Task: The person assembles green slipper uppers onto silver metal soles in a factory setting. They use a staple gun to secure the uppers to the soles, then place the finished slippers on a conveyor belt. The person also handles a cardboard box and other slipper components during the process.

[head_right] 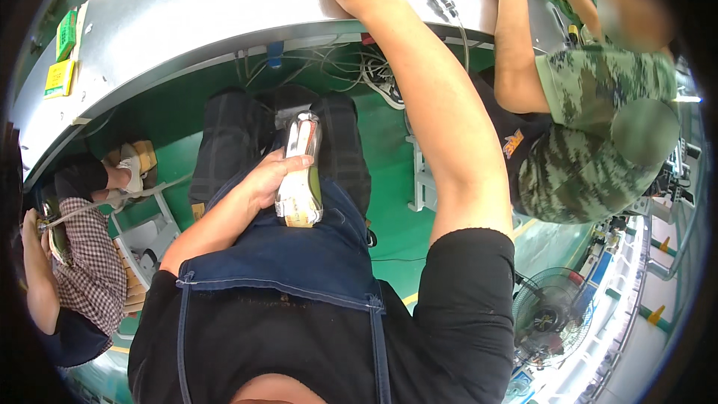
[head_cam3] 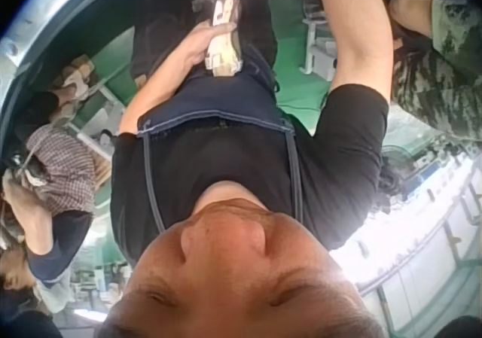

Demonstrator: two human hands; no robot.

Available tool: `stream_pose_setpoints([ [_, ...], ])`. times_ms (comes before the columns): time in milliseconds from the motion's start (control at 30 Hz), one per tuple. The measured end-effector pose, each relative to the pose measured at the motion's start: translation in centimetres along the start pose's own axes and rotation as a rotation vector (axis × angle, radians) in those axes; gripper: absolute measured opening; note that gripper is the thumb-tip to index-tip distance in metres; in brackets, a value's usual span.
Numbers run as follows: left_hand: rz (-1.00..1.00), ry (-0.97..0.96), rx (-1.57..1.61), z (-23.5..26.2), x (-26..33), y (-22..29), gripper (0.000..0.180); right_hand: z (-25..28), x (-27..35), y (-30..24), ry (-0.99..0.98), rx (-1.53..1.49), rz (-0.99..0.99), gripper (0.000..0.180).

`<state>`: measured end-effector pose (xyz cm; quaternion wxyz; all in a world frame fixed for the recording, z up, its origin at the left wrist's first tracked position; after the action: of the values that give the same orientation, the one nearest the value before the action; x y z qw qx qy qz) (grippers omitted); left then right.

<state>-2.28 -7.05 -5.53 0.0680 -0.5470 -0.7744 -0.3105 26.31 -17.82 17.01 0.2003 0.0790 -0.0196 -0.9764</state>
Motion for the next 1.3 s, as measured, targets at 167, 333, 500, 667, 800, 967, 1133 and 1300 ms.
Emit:
stream_pose_setpoints([
  [167, -0.348, -0.101, -0.178, -2.6, 3.6, 4.7, 0.09, 5.0, 7.5, -2.4, 0.225, -0.363, 0.211, 0.036],
  [333, -0.695, 0.012, -0.751, -5.4, 9.0, 11.9, 0.117, 7.7, 17.9, -9.2, -0.02, -1.125, 0.13, 0.032],
  [500, -0.853, 0.011, -1.175, -8.5, 12.0, 14.6, 0.124, 9.8, 23.8, -14.8, 0.214, -1.15, 0.304, 0.039],
  [667, -0.932, -0.057, -1.257, -10.5, 13.0, 14.3, 0.119, 10.9, 26.3, -15.8, 0.364, -0.986, 0.341, 0.036],
  [800, -0.936, -0.058, -1.323, -11.5, 13.3, 14.0, 0.119, 11.5, 27.1, -16.1, 0.364, -0.935, 0.324, 0.035],
  [967, -0.917, -0.106, -1.326, -11.7, 13.2, 13.4, 0.12, 11.8, 27.2, -16.4, 0.291, -0.954, 0.328, 0.035],
  [1133, -0.889, -0.114, -1.318, -11.5, 12.8, 12.9, 0.121, 12.1, 26.6, -16.4, 0.25, -0.95, 0.368, 0.035],
  [1300, -0.827, -0.122, -1.26, -11.2, 12.3, 12.2, 0.123, 11.9, 26.6, -16.4, 0.247, -0.955, 0.374, 0.037],
])
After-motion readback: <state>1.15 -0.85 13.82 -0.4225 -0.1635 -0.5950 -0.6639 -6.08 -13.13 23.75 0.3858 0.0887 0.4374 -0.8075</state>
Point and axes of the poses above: each hand's wrist, its own x-axis away from the middle knuckle, its own z-axis out of the back of the hand, y = z × x, the point moved 9 cm from there along -x, towards the middle knuckle, and after that the axes turned 15 degrees about -y, right-handed, at the moved point
